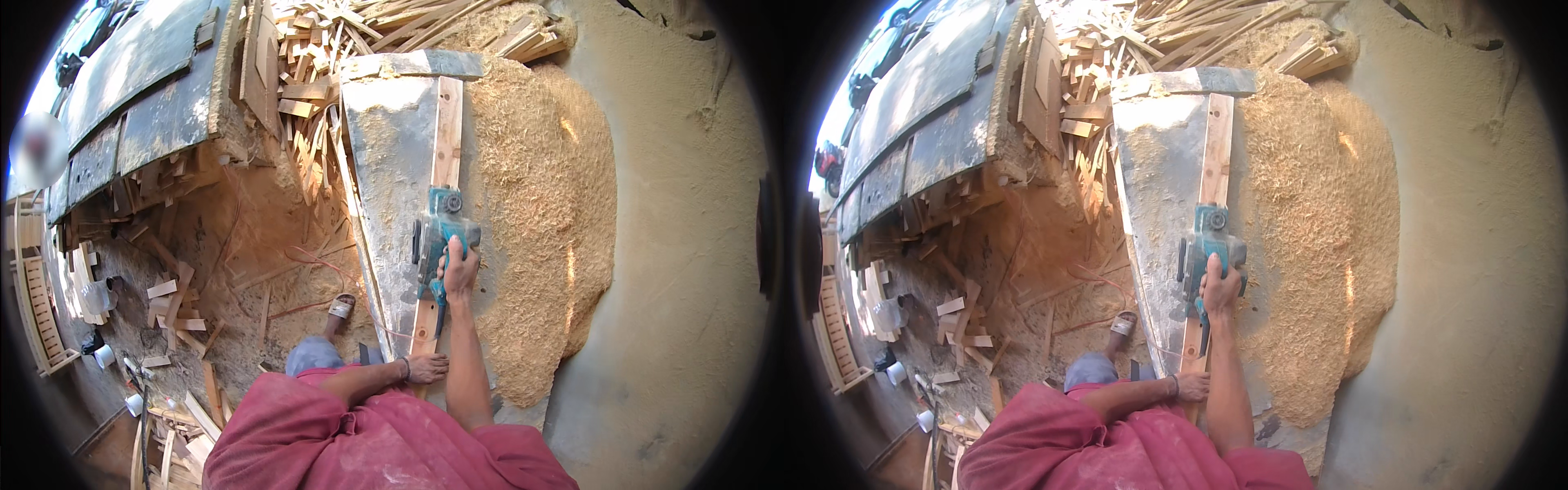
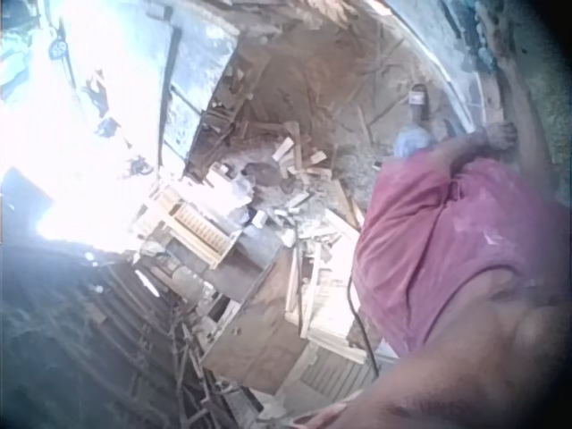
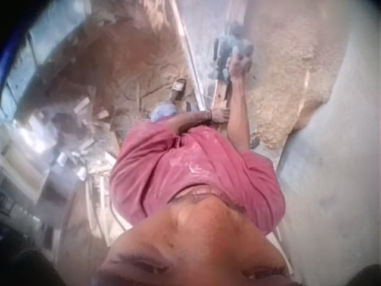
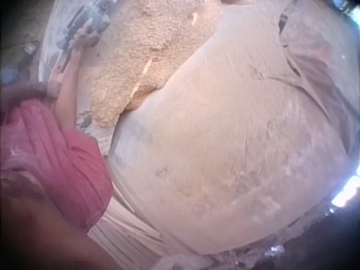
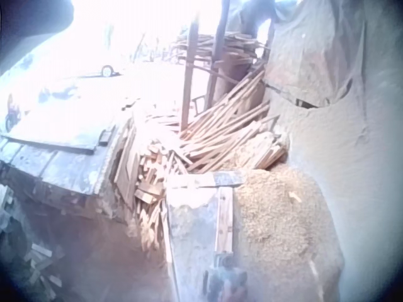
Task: The person uses an electric hand planer to smooth the surface of a wooden plank, moving it along the length of the wood while holding it in place.
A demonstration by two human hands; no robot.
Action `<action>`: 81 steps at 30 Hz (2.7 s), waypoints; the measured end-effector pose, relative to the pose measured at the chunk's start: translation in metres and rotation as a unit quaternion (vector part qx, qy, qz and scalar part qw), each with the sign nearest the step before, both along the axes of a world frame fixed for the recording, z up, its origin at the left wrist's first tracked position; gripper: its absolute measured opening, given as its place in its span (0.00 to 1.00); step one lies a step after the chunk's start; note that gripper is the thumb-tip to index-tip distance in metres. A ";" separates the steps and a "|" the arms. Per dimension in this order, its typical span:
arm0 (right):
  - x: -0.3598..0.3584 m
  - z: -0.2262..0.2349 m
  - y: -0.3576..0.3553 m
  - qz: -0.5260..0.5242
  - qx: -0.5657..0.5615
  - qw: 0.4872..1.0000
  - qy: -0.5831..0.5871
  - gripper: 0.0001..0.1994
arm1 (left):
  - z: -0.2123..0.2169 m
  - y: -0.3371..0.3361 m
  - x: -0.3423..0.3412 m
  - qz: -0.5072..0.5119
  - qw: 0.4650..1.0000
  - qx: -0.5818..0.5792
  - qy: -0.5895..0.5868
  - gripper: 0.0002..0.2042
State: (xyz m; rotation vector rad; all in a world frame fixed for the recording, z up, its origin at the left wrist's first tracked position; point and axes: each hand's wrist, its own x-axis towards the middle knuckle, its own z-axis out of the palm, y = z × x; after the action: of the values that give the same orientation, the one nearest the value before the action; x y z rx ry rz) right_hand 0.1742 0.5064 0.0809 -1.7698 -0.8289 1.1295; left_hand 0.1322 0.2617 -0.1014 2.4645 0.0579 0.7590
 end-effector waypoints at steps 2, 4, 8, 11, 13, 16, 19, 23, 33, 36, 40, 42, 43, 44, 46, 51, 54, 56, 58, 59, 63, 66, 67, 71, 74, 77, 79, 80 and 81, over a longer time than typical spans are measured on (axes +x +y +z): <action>-0.001 0.004 0.026 0.010 0.002 1.000 -0.010 0.21 | 0.001 -0.001 0.000 -0.014 1.000 -0.013 0.020 0.13; -0.006 0.009 0.061 0.015 0.032 0.999 0.001 0.22 | -0.001 0.002 0.000 -0.015 0.999 -0.016 0.032 0.13; -0.006 0.008 0.127 0.015 0.039 0.999 -0.006 0.22 | 0.005 -0.001 -0.001 -0.027 0.998 -0.040 0.044 0.11; -0.003 0.003 0.169 0.020 0.038 0.999 -0.017 0.22 | 0.013 0.005 -0.005 -0.044 0.995 -0.056 0.063 0.11; -0.002 0.003 0.193 0.019 0.051 0.998 -0.019 0.22 | 0.012 0.008 -0.004 -0.045 0.995 -0.060 0.063 0.11; -0.002 0.012 0.223 0.021 0.042 0.998 -0.044 0.23 | 0.009 0.003 -0.002 -0.044 0.995 -0.061 0.061 0.12; -0.005 0.014 0.255 0.024 0.051 0.997 -0.048 0.23 | 0.012 0.008 -0.003 -0.042 0.995 -0.042 0.081 0.13; -0.003 0.014 0.293 0.019 0.068 0.995 -0.068 0.25 | 0.013 0.007 -0.003 -0.035 0.995 -0.046 0.076 0.12; -0.004 0.020 0.351 0.036 0.088 0.991 -0.091 0.26 | 0.012 0.005 -0.001 -0.041 0.993 -0.066 0.089 0.13; -0.004 0.021 0.362 0.029 0.106 0.990 -0.090 0.26 | 0.012 0.002 0.000 -0.050 0.991 -0.086 0.093 0.13; -0.005 0.020 0.380 0.030 0.111 0.990 -0.083 0.26 | 0.012 0.000 0.003 -0.027 0.992 -0.096 0.078 0.14; -0.005 0.017 0.392 0.040 0.118 0.989 -0.074 0.28 | 0.009 -0.001 0.002 -0.012 0.987 -0.107 0.117 0.17; -0.005 0.014 0.397 0.040 0.107 0.991 -0.068 0.29 | 0.007 -0.004 0.000 0.002 0.990 -0.101 0.102 0.17; -0.013 0.014 0.404 0.047 0.103 0.992 -0.057 0.30 | 0.012 -0.001 -0.003 0.025 0.991 -0.090 0.090 0.17; -0.013 0.019 0.420 0.055 0.113 0.991 -0.051 0.31 | 0.019 0.007 -0.008 0.045 0.993 -0.090 0.056 0.17; 0.029 0.009 0.402 0.060 0.185 0.978 -0.077 0.29 | 0.052 0.028 -0.028 0.015 0.993 -0.082 0.086 0.17; 0.005 0.051 0.315 0.033 0.156 0.987 0.001 0.24 | 0.003 0.005 0.006 0.037 0.997 -0.071 -0.005 0.15; 0.010 0.061 0.243 0.040 0.147 0.988 0.028 0.22 | 0.000 0.002 0.014 0.029 0.995 -0.095 0.025 0.21; 0.019 0.069 0.166 0.041 0.144 0.988 0.040 0.22 | 0.015 0.009 0.011 0.005 0.991 -0.096 0.090 0.26; 0.023 0.071 0.124 0.030 0.137 0.989 0.045 0.21 | 0.025 0.013 0.005 -0.006 0.991 -0.060 0.122 0.26; 0.035 0.082 -0.041 -0.003 0.098 0.994 0.046 0.20 | 0.054 -0.011 -0.018 -0.046 0.993 -0.002 0.109 0.22; 0.050 0.075 -0.162 -0.038 0.068 0.996 0.048 0.19 | 0.088 -0.059 -0.046 -0.100 0.964 -0.129 0.208 0.19; 0.052 0.071 -0.199 -0.056 0.056 0.995 0.053 0.19 | 0.096 -0.081 -0.058 -0.120 0.940 -0.191 0.256 0.19; 0.048 0.067 -0.336 -0.124 0.011 0.989 0.085 0.17 | 0.014 -0.192 -0.104 -0.061 0.896 -0.393 0.200 0.21; 0.056 0.045 -0.435 -0.174 -0.013 0.982 0.073 0.19 | 0.008 -0.235 -0.134 -0.176 0.757 -0.466 0.422 0.21; 0.048 0.039 -0.512 -0.205 -0.023 0.974 0.091 0.19 | -0.069 -0.272 -0.141 -0.292 0.784 -0.359 0.413 0.20; 0.042 0.031 -0.549 -0.207 -0.032 0.973 0.100 0.19 | -0.125 -0.269 -0.146 -0.321 0.855 -0.262 0.313 0.18; 0.038 0.026 -0.564 -0.201 -0.028 0.973 0.109 0.19 | -0.148 -0.258 -0.154 -0.297 0.890 -0.221 0.266 0.18; 0.043 0.023 -0.592 -0.233 -0.025 0.968 0.095 0.19 | -0.110 -0.231 -0.139 -0.164 0.884 -0.254 0.357 0.19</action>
State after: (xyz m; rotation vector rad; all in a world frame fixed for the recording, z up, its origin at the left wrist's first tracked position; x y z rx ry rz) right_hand 0.2171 -0.0855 0.1035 -1.7414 -0.2480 0.9869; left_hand -0.0065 0.0305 -0.2113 2.0286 0.0935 -0.3085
